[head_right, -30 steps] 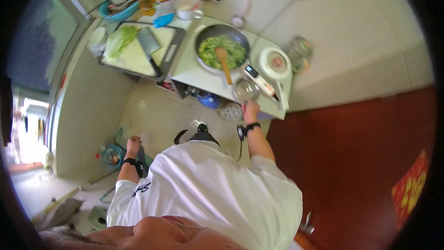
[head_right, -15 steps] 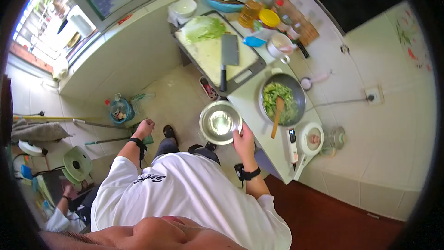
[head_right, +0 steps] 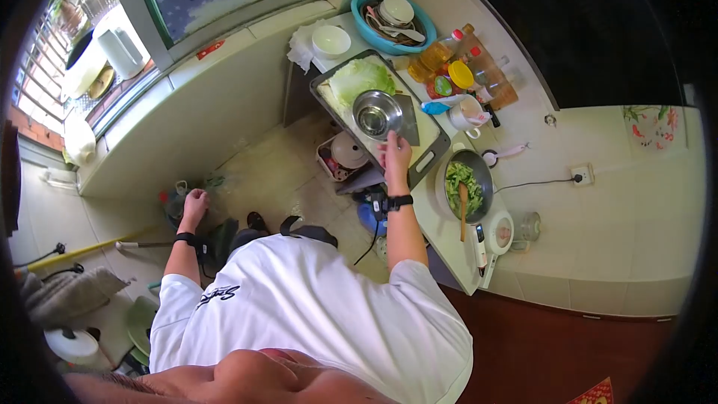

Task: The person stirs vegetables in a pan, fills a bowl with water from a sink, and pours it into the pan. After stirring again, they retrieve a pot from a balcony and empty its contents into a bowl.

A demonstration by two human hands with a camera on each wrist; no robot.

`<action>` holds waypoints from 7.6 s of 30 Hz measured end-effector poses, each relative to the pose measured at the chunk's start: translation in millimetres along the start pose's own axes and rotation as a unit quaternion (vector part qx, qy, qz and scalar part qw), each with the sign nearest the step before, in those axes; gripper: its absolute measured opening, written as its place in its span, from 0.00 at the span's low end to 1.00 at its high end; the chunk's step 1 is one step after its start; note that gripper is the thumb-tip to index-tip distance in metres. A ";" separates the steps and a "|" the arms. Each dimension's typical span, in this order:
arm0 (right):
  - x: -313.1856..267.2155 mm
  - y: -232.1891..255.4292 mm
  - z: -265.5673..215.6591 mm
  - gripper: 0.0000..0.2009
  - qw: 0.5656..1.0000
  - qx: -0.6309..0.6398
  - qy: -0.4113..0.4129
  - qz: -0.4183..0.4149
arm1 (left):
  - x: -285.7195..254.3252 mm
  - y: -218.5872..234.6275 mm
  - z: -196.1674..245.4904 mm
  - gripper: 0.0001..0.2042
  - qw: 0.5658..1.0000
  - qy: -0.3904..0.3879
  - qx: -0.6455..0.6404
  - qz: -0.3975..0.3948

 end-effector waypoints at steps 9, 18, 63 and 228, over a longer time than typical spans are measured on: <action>-102.5 -43.7 -3.0 0.11 0.946 -0.167 0.272 -0.053 | 31.1 113.5 214.2 0.10 0.946 -0.180 -0.265 0.058; -93.4 -101.4 33.4 0.10 0.928 -0.219 0.232 -0.195 | 100.7 317.5 267.8 0.12 0.846 -0.100 -0.452 0.263; -27.6 -181.4 175.1 0.11 0.933 -0.286 0.186 -0.114 | 371.4 543.0 204.5 0.18 0.746 0.022 -0.576 0.334; -3.4 56.1 -77.8 0.22 0.900 -0.063 0.385 0.193 | -41.1 -272.7 474.9 0.46 0.785 -0.614 0.083 -0.014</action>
Point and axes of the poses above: each hand's wrist, its own x-axis towards the middle knuckle, its own y-axis out of the back of the hand, z = x × y, the point moved 7 cm from there along x, towards the middle knuckle, and after that the axes turned 3 degrees about z, right-handed, at the moved point
